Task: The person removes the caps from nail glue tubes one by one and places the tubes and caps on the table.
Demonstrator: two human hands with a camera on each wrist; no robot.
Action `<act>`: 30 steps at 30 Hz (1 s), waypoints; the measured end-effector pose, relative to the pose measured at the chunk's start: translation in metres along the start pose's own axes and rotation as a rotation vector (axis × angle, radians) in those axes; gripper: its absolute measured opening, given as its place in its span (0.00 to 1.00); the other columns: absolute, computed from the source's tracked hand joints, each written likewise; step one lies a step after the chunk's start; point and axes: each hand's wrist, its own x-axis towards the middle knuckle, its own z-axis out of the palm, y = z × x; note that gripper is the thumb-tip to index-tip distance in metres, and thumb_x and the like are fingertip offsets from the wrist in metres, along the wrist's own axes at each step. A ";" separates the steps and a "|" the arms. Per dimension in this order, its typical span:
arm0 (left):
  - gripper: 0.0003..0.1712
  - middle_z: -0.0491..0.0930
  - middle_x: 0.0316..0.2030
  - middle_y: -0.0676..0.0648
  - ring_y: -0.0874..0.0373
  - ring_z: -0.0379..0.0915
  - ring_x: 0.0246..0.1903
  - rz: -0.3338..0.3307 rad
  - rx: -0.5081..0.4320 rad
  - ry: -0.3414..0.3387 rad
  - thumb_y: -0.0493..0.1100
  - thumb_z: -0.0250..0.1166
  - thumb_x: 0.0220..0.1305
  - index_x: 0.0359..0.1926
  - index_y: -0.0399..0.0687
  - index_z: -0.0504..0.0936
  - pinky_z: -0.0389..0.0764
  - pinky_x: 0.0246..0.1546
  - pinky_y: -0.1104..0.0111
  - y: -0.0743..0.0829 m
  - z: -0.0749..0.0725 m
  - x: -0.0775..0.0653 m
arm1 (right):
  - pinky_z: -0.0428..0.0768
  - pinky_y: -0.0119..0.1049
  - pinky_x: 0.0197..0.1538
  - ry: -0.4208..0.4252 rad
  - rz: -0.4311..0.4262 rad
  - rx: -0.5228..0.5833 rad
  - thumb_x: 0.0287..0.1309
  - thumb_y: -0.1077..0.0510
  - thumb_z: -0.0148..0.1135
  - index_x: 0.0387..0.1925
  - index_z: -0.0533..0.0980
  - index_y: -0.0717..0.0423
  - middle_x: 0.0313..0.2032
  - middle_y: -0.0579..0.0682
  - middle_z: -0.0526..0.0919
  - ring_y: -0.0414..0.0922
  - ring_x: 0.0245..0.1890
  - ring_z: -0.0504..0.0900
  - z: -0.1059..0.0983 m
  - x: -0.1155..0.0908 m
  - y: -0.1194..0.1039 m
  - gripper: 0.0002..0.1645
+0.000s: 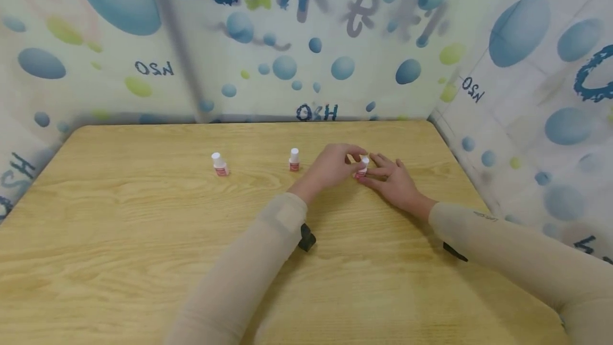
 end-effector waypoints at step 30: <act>0.16 0.85 0.54 0.52 0.55 0.78 0.47 -0.089 -0.180 0.099 0.50 0.68 0.76 0.59 0.55 0.88 0.80 0.39 0.68 -0.007 0.013 0.001 | 0.39 0.71 0.82 -0.021 0.000 -0.051 0.73 0.43 0.66 0.69 0.79 0.43 0.81 0.60 0.62 0.61 0.84 0.55 0.001 -0.001 0.001 0.27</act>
